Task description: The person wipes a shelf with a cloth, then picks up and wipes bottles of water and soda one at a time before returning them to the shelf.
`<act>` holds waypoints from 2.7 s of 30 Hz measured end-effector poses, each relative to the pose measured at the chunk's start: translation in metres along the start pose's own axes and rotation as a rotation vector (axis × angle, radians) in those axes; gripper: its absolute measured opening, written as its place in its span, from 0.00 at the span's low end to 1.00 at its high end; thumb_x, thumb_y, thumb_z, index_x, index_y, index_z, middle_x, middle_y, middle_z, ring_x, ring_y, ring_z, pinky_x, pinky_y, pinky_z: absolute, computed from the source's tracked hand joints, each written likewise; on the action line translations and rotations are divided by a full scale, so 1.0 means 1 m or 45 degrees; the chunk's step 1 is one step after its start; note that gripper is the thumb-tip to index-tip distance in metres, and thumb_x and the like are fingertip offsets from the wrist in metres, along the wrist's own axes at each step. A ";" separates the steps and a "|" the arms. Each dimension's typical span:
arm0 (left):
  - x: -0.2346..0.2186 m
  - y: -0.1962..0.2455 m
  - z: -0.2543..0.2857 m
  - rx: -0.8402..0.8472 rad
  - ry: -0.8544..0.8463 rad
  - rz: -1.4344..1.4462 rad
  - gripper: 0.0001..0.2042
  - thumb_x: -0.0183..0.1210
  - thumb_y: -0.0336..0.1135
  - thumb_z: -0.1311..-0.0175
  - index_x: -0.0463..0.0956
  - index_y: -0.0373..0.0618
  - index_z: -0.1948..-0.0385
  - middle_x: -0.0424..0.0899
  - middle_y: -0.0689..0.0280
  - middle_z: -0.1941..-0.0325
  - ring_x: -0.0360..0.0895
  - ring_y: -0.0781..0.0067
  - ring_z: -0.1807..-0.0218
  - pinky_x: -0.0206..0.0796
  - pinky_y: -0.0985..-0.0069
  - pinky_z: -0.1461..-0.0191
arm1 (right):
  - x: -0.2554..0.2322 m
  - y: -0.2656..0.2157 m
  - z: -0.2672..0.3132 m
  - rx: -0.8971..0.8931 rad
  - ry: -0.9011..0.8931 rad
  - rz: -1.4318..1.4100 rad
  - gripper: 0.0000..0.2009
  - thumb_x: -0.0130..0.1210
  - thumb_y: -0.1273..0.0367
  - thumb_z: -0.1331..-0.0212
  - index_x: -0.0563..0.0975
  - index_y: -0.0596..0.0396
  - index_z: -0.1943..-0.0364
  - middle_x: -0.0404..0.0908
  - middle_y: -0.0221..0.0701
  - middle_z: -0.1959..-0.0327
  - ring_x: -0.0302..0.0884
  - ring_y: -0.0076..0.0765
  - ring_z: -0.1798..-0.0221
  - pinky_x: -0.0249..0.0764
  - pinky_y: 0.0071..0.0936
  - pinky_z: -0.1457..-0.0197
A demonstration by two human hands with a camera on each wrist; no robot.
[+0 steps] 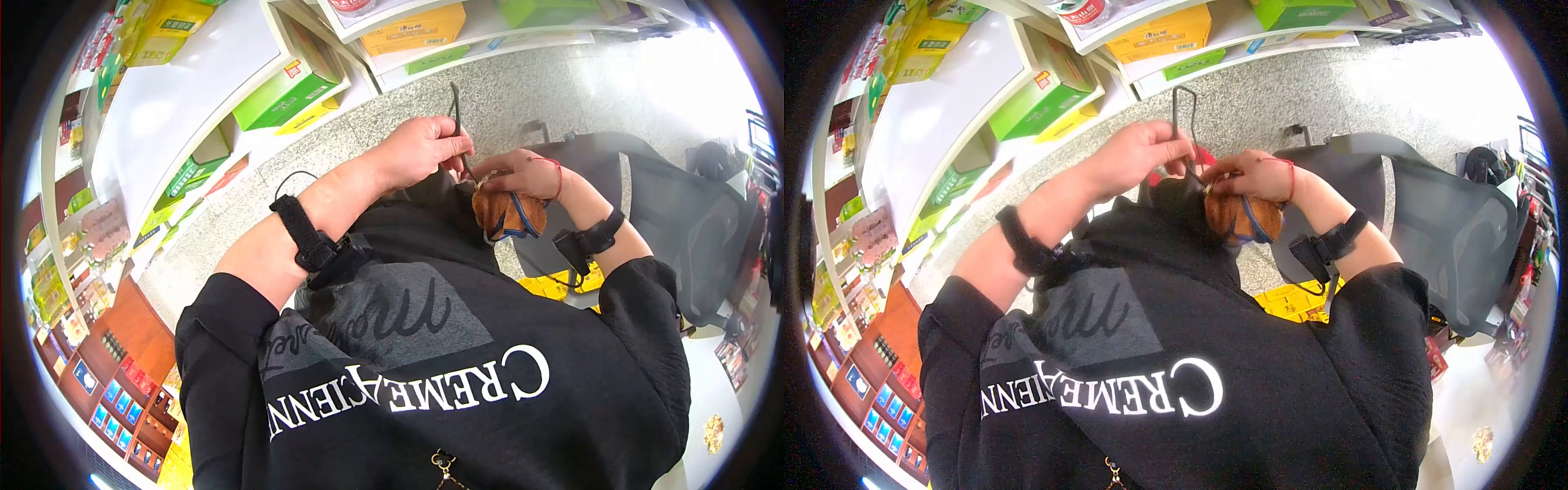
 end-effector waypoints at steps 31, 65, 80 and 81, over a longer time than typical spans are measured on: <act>-0.058 -0.027 0.076 -0.334 0.063 -0.412 0.19 0.52 0.44 0.35 0.71 0.43 0.47 0.78 0.65 0.56 0.72 0.76 0.54 0.63 0.77 0.47 | 0.017 0.223 0.297 1.049 0.926 -1.789 0.10 0.51 0.67 0.45 0.77 0.55 0.61 0.81 0.32 0.62 0.78 0.32 0.61 0.75 0.30 0.56; 0.002 -0.011 0.063 0.147 -0.287 -0.997 0.08 0.56 0.31 0.48 0.81 0.46 0.67 0.80 0.61 0.66 0.77 0.60 0.61 0.68 0.70 0.56 | 0.019 -0.021 0.006 0.047 -0.006 -0.025 0.16 0.62 0.58 0.52 0.80 0.57 0.68 0.80 0.33 0.71 0.76 0.27 0.64 0.69 0.24 0.58; 0.013 0.012 0.050 -0.019 -0.255 -1.137 0.09 0.59 0.34 0.52 0.82 0.43 0.70 0.82 0.57 0.70 0.79 0.57 0.65 0.69 0.68 0.60 | 0.007 -0.038 0.002 -0.007 0.032 0.059 0.13 0.63 0.60 0.53 0.80 0.56 0.69 0.81 0.33 0.72 0.77 0.27 0.65 0.70 0.25 0.59; 0.014 0.012 0.050 0.016 -0.217 -1.174 0.09 0.58 0.33 0.52 0.82 0.43 0.70 0.82 0.56 0.71 0.79 0.56 0.65 0.69 0.67 0.59 | 0.006 -0.037 0.003 -0.010 0.034 0.065 0.13 0.63 0.60 0.53 0.80 0.56 0.69 0.81 0.33 0.72 0.77 0.27 0.65 0.70 0.25 0.59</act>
Point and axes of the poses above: each hand's wrist, its own z-axis away from the middle knuckle, its own x-axis out of the palm, y = z × x, the point moved 5 cm from there along -z, towards the middle knuckle
